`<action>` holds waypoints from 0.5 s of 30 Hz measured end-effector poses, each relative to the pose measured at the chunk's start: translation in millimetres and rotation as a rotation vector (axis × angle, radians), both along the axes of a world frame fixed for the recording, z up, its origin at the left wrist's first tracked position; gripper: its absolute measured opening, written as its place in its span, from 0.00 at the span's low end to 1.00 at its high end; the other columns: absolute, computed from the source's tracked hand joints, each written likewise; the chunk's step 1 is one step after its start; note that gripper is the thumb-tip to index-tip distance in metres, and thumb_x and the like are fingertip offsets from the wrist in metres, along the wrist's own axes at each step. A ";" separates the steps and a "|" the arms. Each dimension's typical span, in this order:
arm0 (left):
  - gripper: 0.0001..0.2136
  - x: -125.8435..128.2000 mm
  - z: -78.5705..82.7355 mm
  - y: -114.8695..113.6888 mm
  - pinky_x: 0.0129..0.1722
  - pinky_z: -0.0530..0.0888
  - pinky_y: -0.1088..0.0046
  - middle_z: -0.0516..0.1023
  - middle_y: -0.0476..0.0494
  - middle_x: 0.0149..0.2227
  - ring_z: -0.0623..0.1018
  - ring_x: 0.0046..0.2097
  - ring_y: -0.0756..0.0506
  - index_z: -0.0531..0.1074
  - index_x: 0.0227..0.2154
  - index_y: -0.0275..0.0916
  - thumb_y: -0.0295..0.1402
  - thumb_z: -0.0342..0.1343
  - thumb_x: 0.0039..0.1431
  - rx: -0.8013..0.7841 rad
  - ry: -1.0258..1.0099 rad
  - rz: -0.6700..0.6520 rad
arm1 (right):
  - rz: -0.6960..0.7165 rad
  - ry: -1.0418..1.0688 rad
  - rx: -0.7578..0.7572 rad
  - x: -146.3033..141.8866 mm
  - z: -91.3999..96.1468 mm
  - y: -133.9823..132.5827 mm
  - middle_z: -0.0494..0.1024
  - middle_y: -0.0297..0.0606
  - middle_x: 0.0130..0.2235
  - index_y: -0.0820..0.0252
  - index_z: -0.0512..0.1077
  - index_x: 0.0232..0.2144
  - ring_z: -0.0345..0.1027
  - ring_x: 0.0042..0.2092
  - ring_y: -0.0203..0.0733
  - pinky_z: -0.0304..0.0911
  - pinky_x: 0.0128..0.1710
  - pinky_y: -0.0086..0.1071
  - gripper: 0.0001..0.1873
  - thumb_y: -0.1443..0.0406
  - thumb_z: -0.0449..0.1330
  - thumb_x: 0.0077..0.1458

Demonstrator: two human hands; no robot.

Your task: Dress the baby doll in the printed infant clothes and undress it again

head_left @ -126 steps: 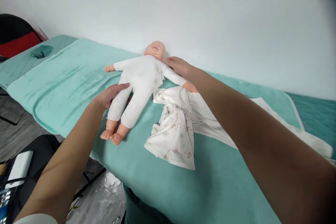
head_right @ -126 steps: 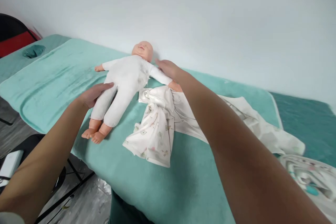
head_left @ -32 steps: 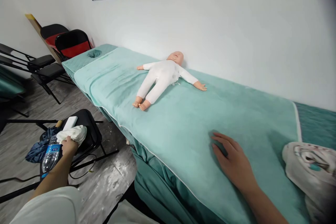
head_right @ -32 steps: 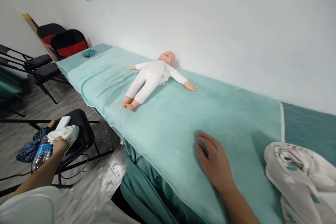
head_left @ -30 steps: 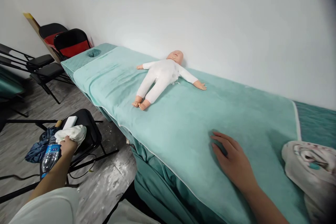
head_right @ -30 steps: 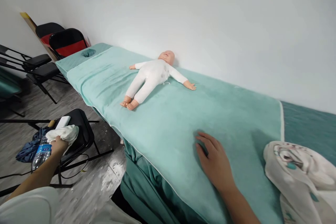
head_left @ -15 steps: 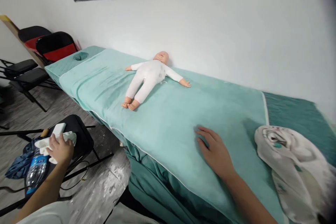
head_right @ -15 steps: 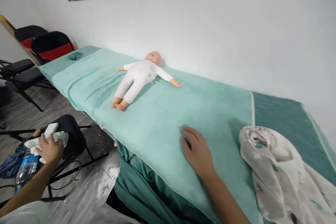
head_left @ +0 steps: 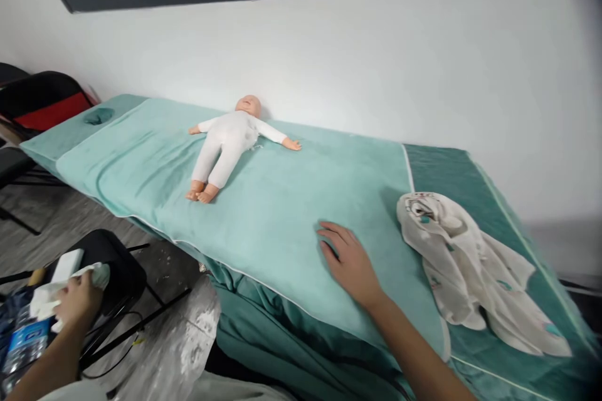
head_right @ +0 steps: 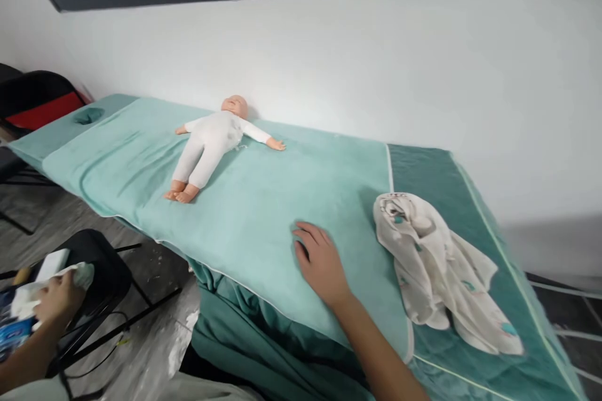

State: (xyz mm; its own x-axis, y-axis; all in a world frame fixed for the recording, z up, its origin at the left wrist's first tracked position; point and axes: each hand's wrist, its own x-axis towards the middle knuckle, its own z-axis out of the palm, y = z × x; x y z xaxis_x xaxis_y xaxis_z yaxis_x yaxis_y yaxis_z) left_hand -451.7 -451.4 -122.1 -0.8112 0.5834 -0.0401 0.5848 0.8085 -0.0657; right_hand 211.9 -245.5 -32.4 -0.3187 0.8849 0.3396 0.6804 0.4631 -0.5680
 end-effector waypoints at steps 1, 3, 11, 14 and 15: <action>0.23 4.9 7.0 1.1 0.49 0.70 0.42 0.64 0.30 0.66 0.65 0.65 0.23 0.62 0.60 0.44 0.43 0.42 0.64 -0.011 0.044 -0.004 | 0.003 -0.009 0.009 0.7 -2.2 -0.2 0.78 0.46 0.57 0.55 0.76 0.48 0.71 0.57 0.55 0.66 0.60 0.56 0.14 0.61 0.53 0.68; 0.22 14.9 17.4 2.8 0.48 0.72 0.48 0.68 0.32 0.63 0.67 0.63 0.25 0.65 0.59 0.42 0.40 0.45 0.65 -0.043 0.062 -0.086 | 0.009 -0.024 0.028 1.7 -7.0 0.6 0.78 0.46 0.57 0.56 0.76 0.48 0.71 0.57 0.55 0.66 0.60 0.55 0.14 0.61 0.54 0.68; 0.25 30.0 9.0 3.6 0.51 0.70 0.52 0.65 0.27 0.65 0.65 0.62 0.28 0.62 0.66 0.35 0.36 0.42 0.70 -0.111 0.107 -0.195 | 0.014 -0.067 0.139 4.7 -19.5 2.0 0.78 0.45 0.57 0.57 0.74 0.49 0.71 0.56 0.54 0.67 0.57 0.51 0.14 0.60 0.53 0.69; 0.25 25.2 1.2 6.2 0.51 0.69 0.50 0.63 0.25 0.65 0.64 0.63 0.26 0.61 0.67 0.35 0.35 0.39 0.70 -0.106 0.103 -0.183 | 0.022 -0.077 0.148 5.4 -20.0 1.8 0.78 0.45 0.57 0.57 0.74 0.50 0.71 0.56 0.54 0.67 0.57 0.51 0.13 0.60 0.53 0.69; 0.25 23.9 0.0 7.2 0.51 0.69 0.50 0.63 0.24 0.65 0.64 0.63 0.25 0.61 0.67 0.35 0.35 0.39 0.70 -0.099 0.100 -0.171 | 0.024 -0.079 0.146 5.5 -20.0 1.8 0.77 0.45 0.57 0.57 0.74 0.50 0.71 0.56 0.54 0.67 0.57 0.51 0.13 0.60 0.53 0.69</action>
